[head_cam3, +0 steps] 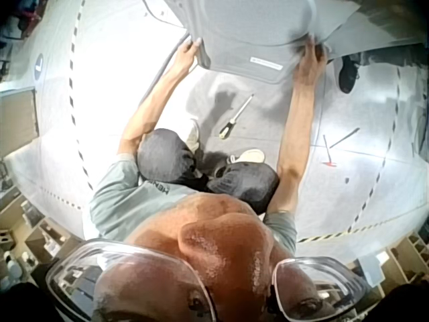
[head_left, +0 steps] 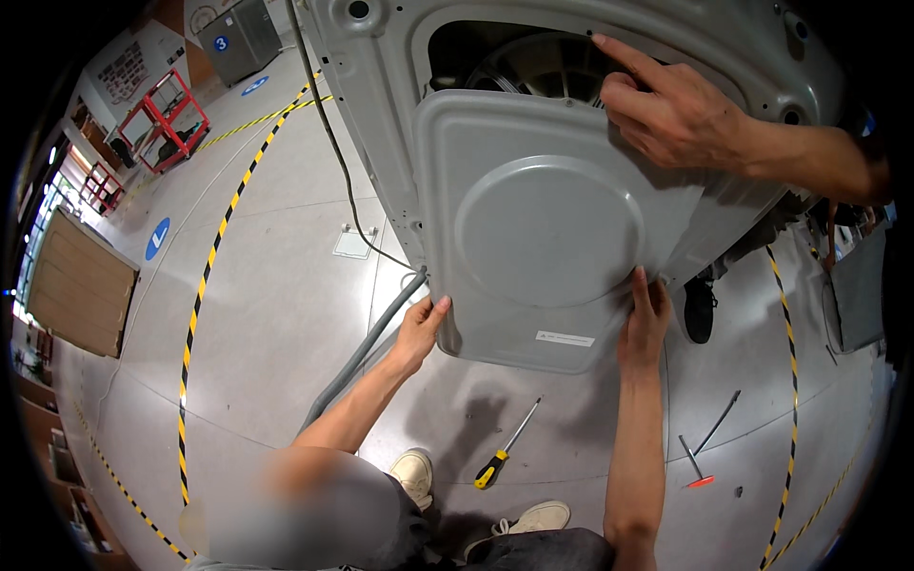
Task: The person removes a screw from the back panel of a washing machine with a screwdriver, detaches the panel, then replaces it and tightens the screw.
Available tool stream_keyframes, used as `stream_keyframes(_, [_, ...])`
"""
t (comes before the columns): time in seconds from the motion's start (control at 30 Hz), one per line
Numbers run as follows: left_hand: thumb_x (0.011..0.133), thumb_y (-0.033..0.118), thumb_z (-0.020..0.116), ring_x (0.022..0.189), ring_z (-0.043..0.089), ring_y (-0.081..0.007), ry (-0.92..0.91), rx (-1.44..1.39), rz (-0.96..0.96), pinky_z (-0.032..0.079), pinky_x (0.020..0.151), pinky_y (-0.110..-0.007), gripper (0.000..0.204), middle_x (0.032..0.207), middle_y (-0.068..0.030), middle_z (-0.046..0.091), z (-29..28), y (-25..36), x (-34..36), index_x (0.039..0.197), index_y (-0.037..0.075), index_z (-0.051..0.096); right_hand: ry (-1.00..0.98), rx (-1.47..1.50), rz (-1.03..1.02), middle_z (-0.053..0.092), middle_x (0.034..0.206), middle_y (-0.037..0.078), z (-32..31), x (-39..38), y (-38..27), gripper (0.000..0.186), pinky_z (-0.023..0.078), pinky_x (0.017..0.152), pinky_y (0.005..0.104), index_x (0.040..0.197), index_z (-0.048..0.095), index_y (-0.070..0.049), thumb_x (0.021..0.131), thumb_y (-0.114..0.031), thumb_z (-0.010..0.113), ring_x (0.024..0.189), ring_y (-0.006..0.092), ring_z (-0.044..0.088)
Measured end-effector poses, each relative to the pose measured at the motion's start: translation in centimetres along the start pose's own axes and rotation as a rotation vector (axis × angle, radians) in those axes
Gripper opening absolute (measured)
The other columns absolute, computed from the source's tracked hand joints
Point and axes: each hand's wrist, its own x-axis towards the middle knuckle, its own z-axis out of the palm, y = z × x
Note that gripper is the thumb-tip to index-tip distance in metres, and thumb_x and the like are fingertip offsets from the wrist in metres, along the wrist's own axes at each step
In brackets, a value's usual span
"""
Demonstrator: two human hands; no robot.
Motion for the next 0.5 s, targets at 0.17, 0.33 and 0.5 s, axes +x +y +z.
stream_keyframes(0.17, [0.098, 0.041, 0.052, 0.094, 0.052, -0.0095, 0.007, 0.012, -0.012, 0.04, 0.087, -0.028, 0.047, 0.102, -0.001, 0.063, 0.03, 0.06, 0.01, 0.118, -0.001, 0.06, 0.005, 0.019, -0.021, 0.059, 0.1, -0.003, 0.39, -0.03, -0.14, 0.038, 0.035, 0.089, 0.0234, 0.113, 0.059, -0.003, 0.087, -0.028, 0.072, 0.094, 0.0077, 0.049])
stream_keyframes(0.33, [0.098, 0.041, 0.051, 0.091, 0.051, -0.0089, 0.014, 0.004, -0.003, 0.04, 0.085, -0.028, 0.046, 0.099, 0.0002, 0.063, 0.05, -0.19, 0.07, 0.118, 0.0, 0.06, -0.014, 0.028, -0.028, 0.06, 0.102, -0.003, 0.03, 0.2, 0.37, 0.037, 0.035, 0.089, 0.0228, 0.115, 0.059, -0.003, 0.088, -0.026, 0.071, 0.094, 0.0072, 0.05])
stream_keyframes(0.5, [0.098, 0.041, 0.051, 0.095, 0.052, -0.0096, 0.007, 0.007, -0.022, 0.04, 0.088, -0.029, 0.047, 0.102, -0.0006, 0.064, 0.02, 0.17, -0.1, 0.119, 0.0, 0.059, -0.015, 0.03, -0.023, 0.06, 0.104, -0.002, -0.04, 0.25, 0.45, 0.039, 0.035, 0.09, 0.0234, 0.116, 0.059, -0.002, 0.088, -0.027, 0.071, 0.097, 0.0077, 0.05])
